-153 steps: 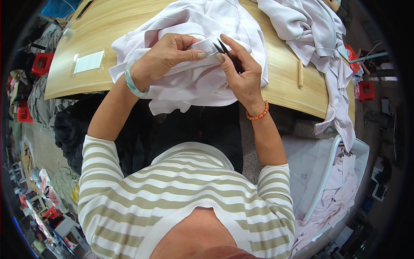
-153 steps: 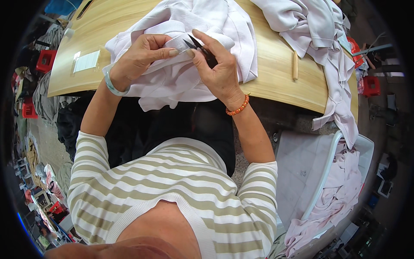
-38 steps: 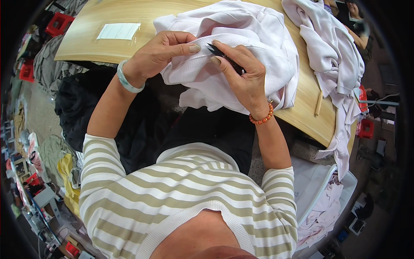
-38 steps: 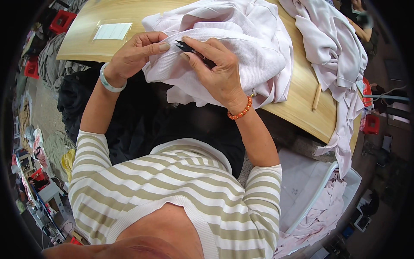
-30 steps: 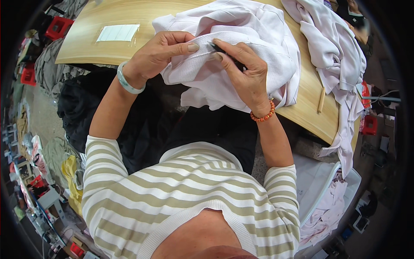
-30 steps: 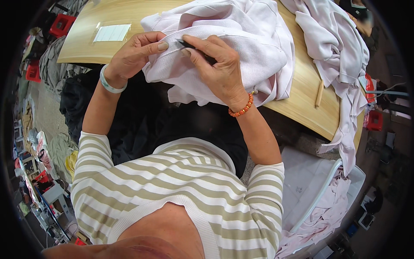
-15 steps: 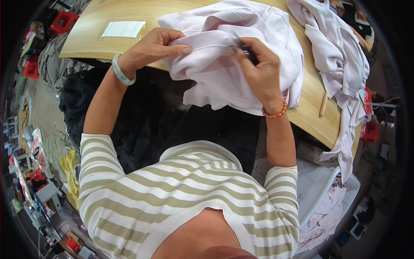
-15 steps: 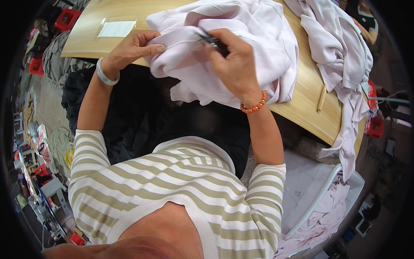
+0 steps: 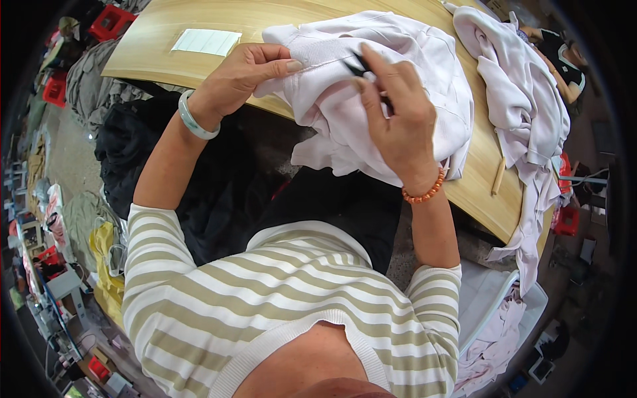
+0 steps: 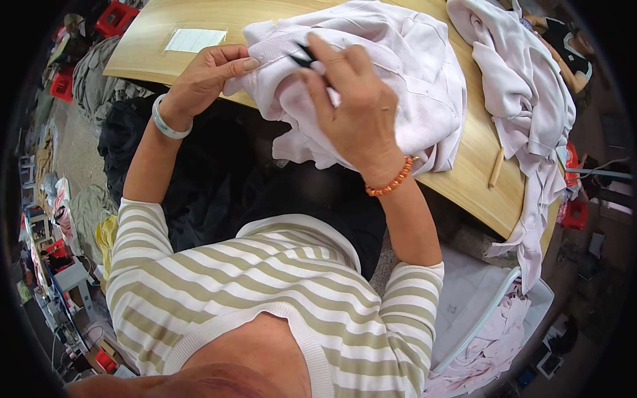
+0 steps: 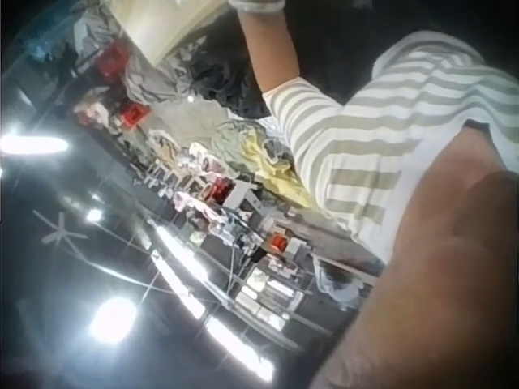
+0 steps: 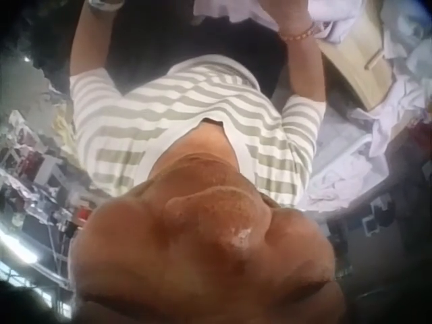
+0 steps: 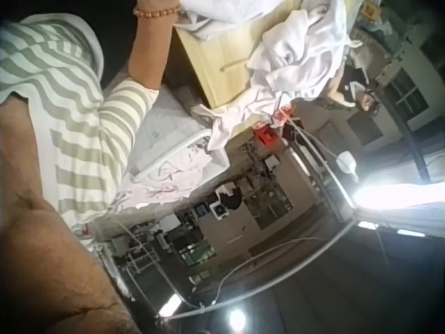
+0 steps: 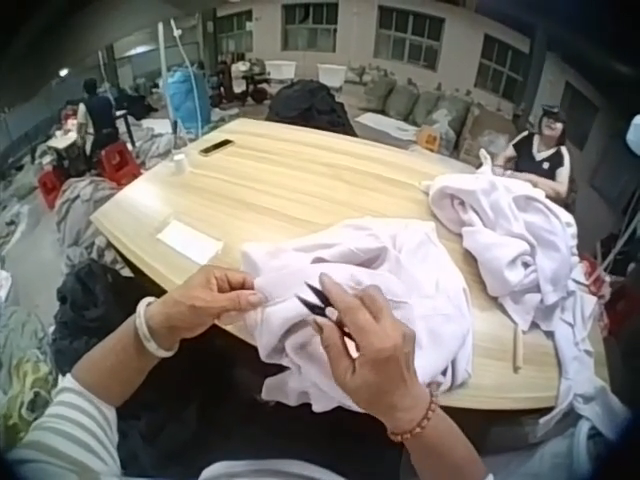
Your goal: Inspect garments for defects and trim loose threads using thread nippers.
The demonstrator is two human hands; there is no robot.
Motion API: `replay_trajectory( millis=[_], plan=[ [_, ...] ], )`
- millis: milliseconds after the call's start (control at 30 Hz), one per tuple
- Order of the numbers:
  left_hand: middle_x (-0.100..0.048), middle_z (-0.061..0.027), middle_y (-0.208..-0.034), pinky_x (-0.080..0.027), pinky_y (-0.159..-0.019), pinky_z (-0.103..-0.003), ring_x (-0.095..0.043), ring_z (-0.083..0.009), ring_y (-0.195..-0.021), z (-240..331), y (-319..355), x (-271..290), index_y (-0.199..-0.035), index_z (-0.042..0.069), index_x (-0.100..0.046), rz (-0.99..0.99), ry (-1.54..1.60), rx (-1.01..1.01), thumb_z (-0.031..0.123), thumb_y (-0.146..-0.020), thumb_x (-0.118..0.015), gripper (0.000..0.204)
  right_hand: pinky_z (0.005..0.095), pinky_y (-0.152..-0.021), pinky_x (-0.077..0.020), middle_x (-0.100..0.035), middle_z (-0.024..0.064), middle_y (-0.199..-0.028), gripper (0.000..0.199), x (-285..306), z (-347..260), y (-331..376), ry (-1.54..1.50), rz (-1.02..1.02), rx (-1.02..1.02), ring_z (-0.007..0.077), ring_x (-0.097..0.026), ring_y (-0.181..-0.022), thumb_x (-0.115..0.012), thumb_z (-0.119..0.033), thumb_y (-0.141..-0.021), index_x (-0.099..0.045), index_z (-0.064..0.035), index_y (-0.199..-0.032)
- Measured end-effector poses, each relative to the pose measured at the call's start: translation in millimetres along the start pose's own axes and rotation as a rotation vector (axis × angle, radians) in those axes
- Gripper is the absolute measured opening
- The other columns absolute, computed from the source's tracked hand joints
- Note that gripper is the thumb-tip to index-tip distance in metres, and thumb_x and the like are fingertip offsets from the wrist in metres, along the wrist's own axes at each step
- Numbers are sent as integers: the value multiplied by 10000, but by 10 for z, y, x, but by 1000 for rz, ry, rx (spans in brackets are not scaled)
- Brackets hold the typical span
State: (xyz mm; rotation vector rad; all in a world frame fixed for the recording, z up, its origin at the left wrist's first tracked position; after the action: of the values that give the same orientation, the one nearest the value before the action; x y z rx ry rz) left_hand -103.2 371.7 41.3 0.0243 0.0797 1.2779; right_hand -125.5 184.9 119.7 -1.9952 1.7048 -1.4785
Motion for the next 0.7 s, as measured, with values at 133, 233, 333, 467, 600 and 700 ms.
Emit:
replay_trajectory(
  millis=[133, 233, 333, 467, 600, 700],
  plan=[
    [-627, 21, -837, -442, -718, -181, -549, -36, -763, 156, 46, -135, -943, 10, -660, -32, -8, -60, 211, -875, -653, 212, 262, -557, -462, -550, 69, -790, 347, -158, -144, -50, -48, -52, 78, 154, -557, -617, -656, -90, -833, -613, -78, -1178],
    [-653, -21, -942, -473, -773, -185, -600, -62, -841, 131, 69, -144, -1087, -5, -628, -79, -32, -77, 191, -916, -592, 263, 267, -548, -455, -546, 60, -773, 340, -205, -152, -59, -70, -58, 101, 161, -551, -609, -667, -110, -826, -623, -89, -1163],
    [-652, -20, -949, -475, -772, -186, -600, -62, -847, 116, 76, -166, -1095, -5, -624, -105, -18, -88, 181, -917, -589, 260, 269, -533, -438, -541, 60, -755, 330, -258, -137, -13, -39, -103, 92, 165, -536, -594, -666, -110, -827, -630, -90, -1155],
    [-652, -22, -957, -478, -772, -190, -602, -64, -852, 86, -1, -192, -1103, -6, -620, -123, 52, -63, 172, -919, -584, 258, 269, -516, -412, -530, 57, -735, 309, -222, -15, 8, -109, -73, 64, 154, -500, -574, -665, -91, -825, -643, -82, -1133],
    [-651, -17, -953, -480, -776, -200, -605, -71, -857, 130, -48, -167, -1088, -5, -622, -115, 91, -57, 161, -917, -580, 242, 265, -523, -399, -511, 54, -712, 283, -222, 65, -38, -233, -43, 50, 144, -481, -582, -630, -37, -836, -652, -80, -1116],
    [-634, -7, -873, -455, -715, -201, -561, -50, -798, 280, 34, -80, -974, -3, -651, -15, 61, -98, 186, -878, -622, 214, 252, -545, -401, -536, 69, -736, 292, -216, -63, -147, -200, -67, 57, 151, -491, -609, -596, 1, -836, -638, -54, -1119]
  ],
)
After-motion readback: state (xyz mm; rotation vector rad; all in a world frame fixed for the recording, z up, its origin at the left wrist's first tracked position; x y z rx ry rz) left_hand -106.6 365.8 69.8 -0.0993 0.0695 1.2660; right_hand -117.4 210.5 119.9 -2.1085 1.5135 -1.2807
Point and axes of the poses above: each hand's wrist, its own y-axis away from the middle knuckle, its own x-axis out of the back of the hand, z = x × y, the point moved 9 cm from there along -y, towards the middle knuckle
